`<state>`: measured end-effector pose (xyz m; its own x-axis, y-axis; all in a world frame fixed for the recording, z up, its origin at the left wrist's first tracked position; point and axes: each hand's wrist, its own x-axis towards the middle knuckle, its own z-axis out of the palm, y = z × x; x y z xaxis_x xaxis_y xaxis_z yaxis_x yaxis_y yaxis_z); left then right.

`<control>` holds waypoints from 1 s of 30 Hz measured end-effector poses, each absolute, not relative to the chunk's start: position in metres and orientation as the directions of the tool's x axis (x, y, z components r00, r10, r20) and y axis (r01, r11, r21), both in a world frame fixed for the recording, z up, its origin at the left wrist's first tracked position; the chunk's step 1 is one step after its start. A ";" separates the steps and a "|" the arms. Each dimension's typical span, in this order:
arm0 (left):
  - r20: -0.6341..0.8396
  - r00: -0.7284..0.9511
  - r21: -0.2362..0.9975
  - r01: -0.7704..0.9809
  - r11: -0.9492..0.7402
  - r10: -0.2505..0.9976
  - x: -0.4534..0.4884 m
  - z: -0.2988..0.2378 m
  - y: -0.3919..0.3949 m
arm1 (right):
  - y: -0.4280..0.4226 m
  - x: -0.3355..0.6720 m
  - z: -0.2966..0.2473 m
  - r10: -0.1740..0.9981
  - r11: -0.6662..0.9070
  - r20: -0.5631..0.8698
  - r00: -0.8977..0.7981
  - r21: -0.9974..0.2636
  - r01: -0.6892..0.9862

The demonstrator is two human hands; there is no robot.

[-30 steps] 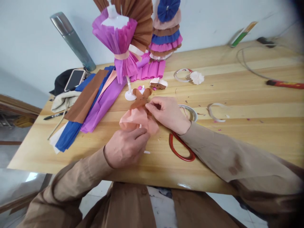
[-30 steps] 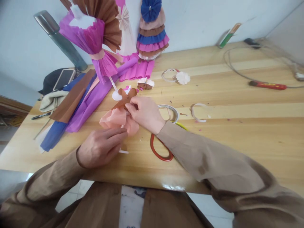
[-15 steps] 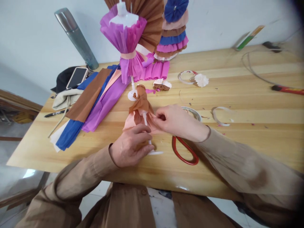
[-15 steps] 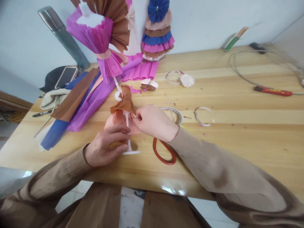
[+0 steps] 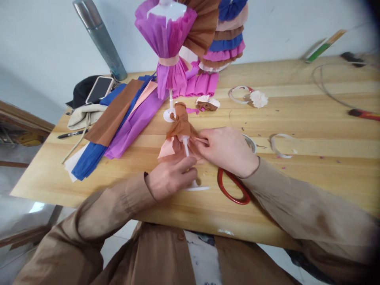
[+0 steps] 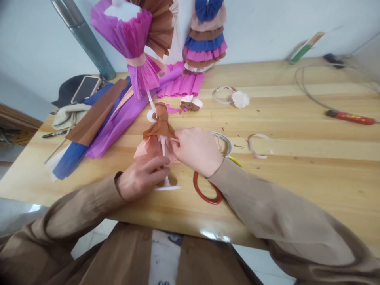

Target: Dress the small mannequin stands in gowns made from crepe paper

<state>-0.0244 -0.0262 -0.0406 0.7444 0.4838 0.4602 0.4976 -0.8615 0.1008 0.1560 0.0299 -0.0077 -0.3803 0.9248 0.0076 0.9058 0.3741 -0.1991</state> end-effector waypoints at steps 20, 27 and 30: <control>0.482 0.795 -0.059 0.449 -0.891 0.369 -0.015 -0.030 -0.030 | 0.040 0.160 -0.014 0.925 0.377 0.125 -0.359 -0.172 0.910; 0.371 0.826 0.115 0.412 -0.904 0.424 -0.017 -0.030 -0.030 | 0.042 0.159 -0.010 0.939 0.343 0.085 -0.333 -0.288 0.894; 0.405 0.781 0.198 0.433 -0.880 0.475 -0.018 -0.029 -0.032 | 0.038 0.157 -0.005 0.932 0.340 0.017 -0.362 -0.387 0.857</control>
<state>-0.0179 -0.0324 -0.0287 0.7814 0.4752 0.4045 0.4325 -0.8797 0.1978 0.1573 0.0378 -0.0048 -0.3615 0.9322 0.0168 0.8574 0.3395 -0.3867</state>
